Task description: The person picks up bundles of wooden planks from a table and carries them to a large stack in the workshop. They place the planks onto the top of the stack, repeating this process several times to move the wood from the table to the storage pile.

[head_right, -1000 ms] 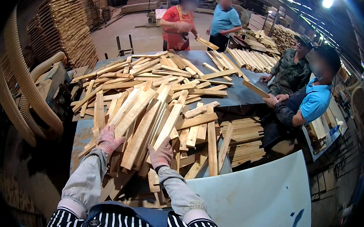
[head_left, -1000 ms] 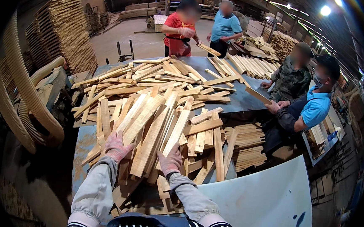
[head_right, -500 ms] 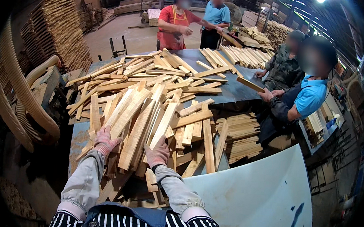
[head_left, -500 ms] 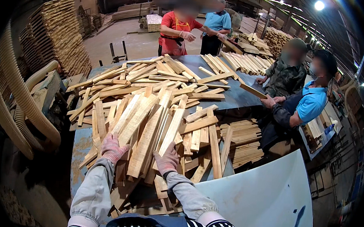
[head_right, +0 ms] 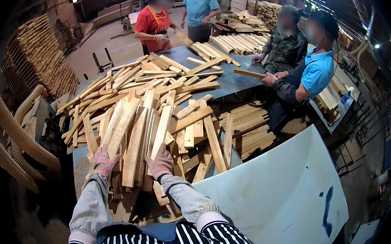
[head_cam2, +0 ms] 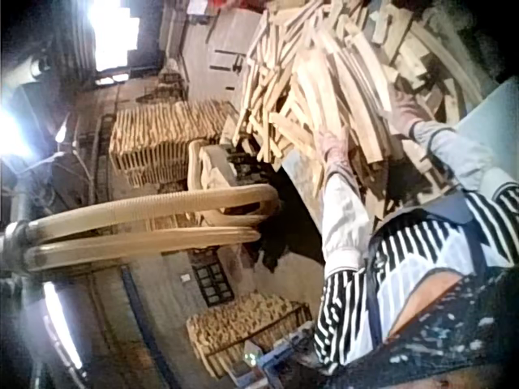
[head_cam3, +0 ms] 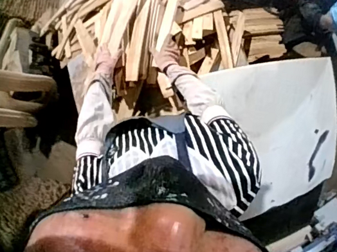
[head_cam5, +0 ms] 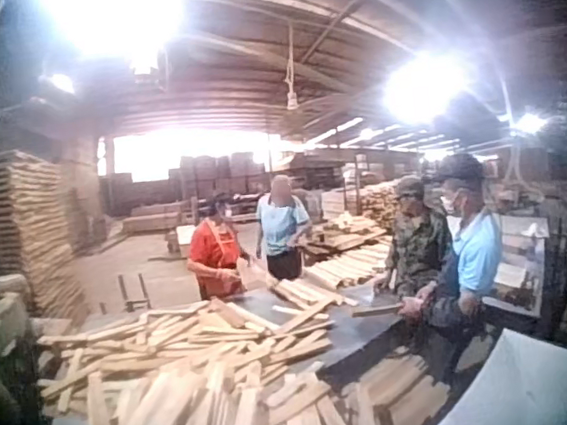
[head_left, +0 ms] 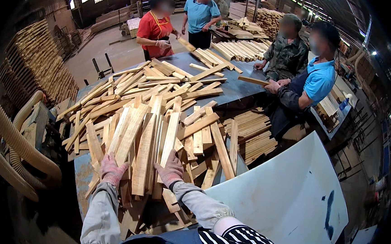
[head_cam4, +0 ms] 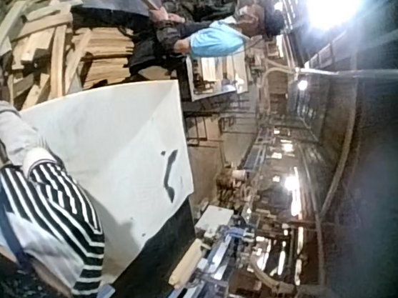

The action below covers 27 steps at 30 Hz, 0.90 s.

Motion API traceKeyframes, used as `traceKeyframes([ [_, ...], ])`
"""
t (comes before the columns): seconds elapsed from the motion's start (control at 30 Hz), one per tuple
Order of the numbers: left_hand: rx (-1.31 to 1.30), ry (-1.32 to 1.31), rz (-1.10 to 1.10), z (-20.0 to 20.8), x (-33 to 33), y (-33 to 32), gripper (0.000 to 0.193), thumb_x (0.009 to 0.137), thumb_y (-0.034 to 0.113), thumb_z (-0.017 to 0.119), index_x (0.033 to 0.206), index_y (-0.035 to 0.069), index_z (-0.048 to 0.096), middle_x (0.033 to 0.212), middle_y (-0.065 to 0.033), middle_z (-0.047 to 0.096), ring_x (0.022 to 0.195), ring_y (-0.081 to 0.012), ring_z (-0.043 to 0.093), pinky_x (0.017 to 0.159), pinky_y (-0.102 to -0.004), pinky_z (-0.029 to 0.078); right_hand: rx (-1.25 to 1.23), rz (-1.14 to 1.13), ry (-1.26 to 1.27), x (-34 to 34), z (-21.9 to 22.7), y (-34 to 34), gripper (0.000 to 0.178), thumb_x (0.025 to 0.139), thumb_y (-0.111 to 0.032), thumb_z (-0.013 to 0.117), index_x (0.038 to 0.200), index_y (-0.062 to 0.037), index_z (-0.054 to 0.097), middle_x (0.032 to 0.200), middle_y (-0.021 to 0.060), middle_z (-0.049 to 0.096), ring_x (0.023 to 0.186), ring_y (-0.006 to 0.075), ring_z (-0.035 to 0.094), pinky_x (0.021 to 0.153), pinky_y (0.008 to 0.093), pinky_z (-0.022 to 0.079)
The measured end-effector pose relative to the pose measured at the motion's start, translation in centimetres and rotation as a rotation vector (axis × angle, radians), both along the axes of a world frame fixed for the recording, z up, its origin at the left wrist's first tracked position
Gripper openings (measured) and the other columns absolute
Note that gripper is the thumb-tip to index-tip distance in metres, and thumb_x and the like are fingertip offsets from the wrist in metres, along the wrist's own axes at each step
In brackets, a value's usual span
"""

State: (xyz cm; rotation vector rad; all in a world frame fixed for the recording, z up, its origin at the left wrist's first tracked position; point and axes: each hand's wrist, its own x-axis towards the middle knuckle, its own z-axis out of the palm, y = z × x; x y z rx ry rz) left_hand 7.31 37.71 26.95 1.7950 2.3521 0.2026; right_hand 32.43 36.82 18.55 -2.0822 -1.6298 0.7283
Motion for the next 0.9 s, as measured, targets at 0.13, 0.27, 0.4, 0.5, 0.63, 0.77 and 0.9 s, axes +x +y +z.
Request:
traceKeyframes([
  [0.13,0.028,0.03,-0.023,-1.4,-0.9,0.5,0.101,0.078,0.05,0.083,0.155,0.001,0.039,0.153,-0.023,0.041,0.141,-0.043,0.039,0.118,-0.0458,0.036,-0.004,0.019,-0.02,0.1,0.9,-0.2,0.118,0.086,-0.07,0.066,0.161,0.0018,0.01,0.139,0.0291,0.052,0.128,0.0394,0.052,0.108,0.0488,0.04],
  [0.27,0.038,0.014,-0.03,-1.4,-1.0,0.5,0.102,0.077,0.05,0.084,0.155,0.001,0.039,0.154,-0.0234,0.041,0.141,-0.0433,0.039,0.118,-0.0458,0.036,0.03,0.012,-0.034,0.0,0.4,-0.3,0.117,0.086,-0.07,0.065,0.161,0.0023,0.011,0.139,0.029,0.052,0.128,0.0391,0.052,0.109,0.0481,0.039],
  [0.4,0.023,-0.013,-0.017,-0.8,-0.4,0.4,0.103,0.077,0.05,0.084,0.155,0.001,0.039,0.155,-0.0246,0.039,0.142,-0.0437,0.038,0.119,-0.0457,0.035,0.036,-0.013,-0.025,-0.1,-0.1,-0.1,0.116,0.086,-0.067,0.068,0.161,0.0006,0.011,0.139,0.0294,0.052,0.128,0.0402,0.051,0.11,0.0484,0.039],
  [0.5,0.003,-0.043,-0.012,0.0,0.1,0.2,0.103,0.077,0.05,0.084,0.155,0.001,0.039,0.157,-0.025,0.038,0.143,-0.0438,0.037,0.12,-0.0455,0.034,0.033,-0.021,-0.002,0.1,0.3,-0.2,0.115,0.085,-0.064,0.07,0.161,-0.0005,0.012,0.139,0.0299,0.053,0.129,0.0412,0.051,0.11,0.049,0.038],
  [0.63,0.002,-0.029,-0.007,-0.1,-0.1,0.0,0.103,0.078,0.05,0.084,0.155,0.0,0.038,0.157,-0.0249,0.038,0.144,-0.0437,0.036,0.121,-0.0453,0.033,-0.011,-0.001,0.012,0.2,0.9,-0.1,0.118,0.085,-0.065,0.07,0.162,-0.0005,0.008,0.143,0.0313,0.05,0.133,0.042,0.049,0.111,0.049,0.039],
  [0.77,0.026,0.005,-0.025,-1.1,-1.0,0.3,0.102,0.078,0.05,0.084,0.155,0.0,0.039,0.156,-0.025,0.039,0.143,-0.0439,0.037,0.12,-0.0459,0.034,-0.004,-0.015,-0.067,-0.5,0.8,-0.2,0.116,0.083,-0.067,0.07,0.159,-0.0001,0.014,0.134,0.0272,0.055,0.124,0.039,0.054,0.107,0.0479,0.04],
  [0.9,-0.043,0.028,-0.013,0.3,0.2,0.3,0.103,0.077,0.058,0.081,0.156,0.005,0.04,0.156,-0.0202,0.041,0.144,-0.039,0.04,0.118,-0.0442,0.037,0.069,-0.035,-0.063,-0.1,-0.2,-0.1,0.116,0.082,-0.07,0.07,0.158,0.0004,0.016,0.132,0.0254,0.055,0.121,0.0371,0.054,0.105,0.0468,0.041],
])
